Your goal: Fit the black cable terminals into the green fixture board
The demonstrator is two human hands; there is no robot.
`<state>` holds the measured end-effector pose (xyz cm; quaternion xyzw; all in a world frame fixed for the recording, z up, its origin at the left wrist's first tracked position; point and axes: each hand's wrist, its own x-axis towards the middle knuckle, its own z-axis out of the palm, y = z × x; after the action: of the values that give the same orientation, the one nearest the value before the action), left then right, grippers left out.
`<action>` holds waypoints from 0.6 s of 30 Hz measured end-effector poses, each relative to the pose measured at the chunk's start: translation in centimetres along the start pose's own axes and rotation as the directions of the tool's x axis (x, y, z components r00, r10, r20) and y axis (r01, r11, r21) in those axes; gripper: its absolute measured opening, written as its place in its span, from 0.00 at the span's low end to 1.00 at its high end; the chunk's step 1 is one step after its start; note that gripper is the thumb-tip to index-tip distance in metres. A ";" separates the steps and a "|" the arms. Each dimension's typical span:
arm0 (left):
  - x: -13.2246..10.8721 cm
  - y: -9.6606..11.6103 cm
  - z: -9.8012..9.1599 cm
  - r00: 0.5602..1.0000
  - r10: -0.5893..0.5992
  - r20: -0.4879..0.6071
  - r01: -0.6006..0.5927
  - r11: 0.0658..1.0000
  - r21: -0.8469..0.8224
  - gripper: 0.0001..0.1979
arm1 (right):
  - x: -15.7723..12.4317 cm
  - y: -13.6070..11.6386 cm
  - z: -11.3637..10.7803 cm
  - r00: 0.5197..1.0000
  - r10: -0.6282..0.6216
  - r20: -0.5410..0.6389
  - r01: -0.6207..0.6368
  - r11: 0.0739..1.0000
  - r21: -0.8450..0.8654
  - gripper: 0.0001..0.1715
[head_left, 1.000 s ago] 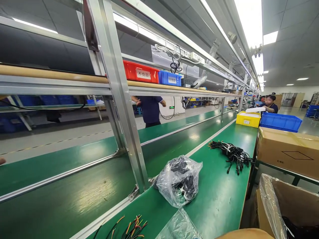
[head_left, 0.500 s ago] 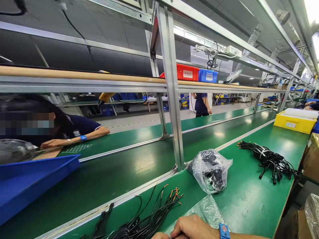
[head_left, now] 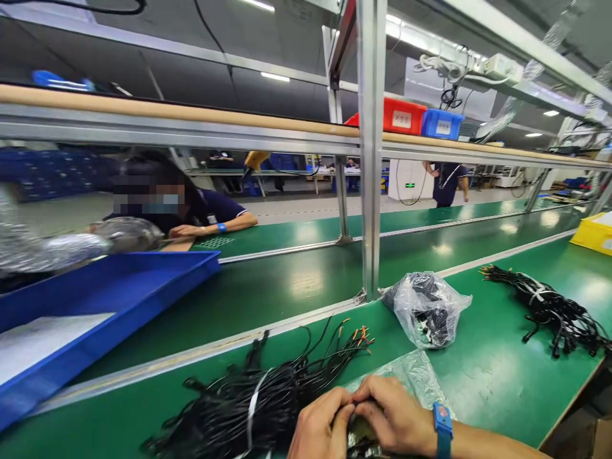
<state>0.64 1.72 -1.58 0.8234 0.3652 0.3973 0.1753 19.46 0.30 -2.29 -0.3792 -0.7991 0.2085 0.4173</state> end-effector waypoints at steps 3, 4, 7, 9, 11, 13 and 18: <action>0.4 1.0 -0.7 0.999 -0.048 0.003 0.048 0.999 -0.019 0.13 | 0.5 -1.1 -1.4 0.996 0.072 0.045 -0.075 0.994 0.080 0.10; 0.5 1.2 -0.9 0.998 -0.060 0.007 0.060 0.998 -0.025 0.12 | 0.6 -1.2 -1.7 0.995 0.078 0.063 -0.084 0.991 0.104 0.10; 0.5 1.5 -1.0 0.997 -0.081 0.017 0.082 0.996 -0.039 0.08 | 0.7 -1.0 -2.1 0.994 0.081 0.074 -0.090 0.987 0.131 0.09; 0.3 1.4 -1.0 0.996 -0.091 0.015 0.091 0.995 -0.035 0.08 | 0.6 -0.9 -2.0 0.994 0.086 0.064 -0.093 0.989 0.118 0.08; 0.1 1.2 -0.8 0.995 -0.097 0.006 0.097 0.995 -0.022 0.10 | 0.4 -0.8 -1.8 0.995 0.079 0.061 -0.086 0.990 0.113 0.08; 0.0 1.1 -0.6 0.994 -0.110 -0.007 0.110 0.994 -0.011 0.12 | 0.3 -0.7 -1.5 0.996 0.067 0.060 -0.075 0.989 0.128 0.07; 0.0 1.4 -0.4 0.991 -0.133 -0.027 0.133 0.991 -0.010 0.12 | 0.1 -0.4 -0.9 0.998 0.044 0.045 -0.051 0.984 0.169 0.07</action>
<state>0.99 0.79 -0.55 0.7910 0.4199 0.3977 0.1996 20.00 0.11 -1.48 -0.3568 -0.7775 0.2938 0.4264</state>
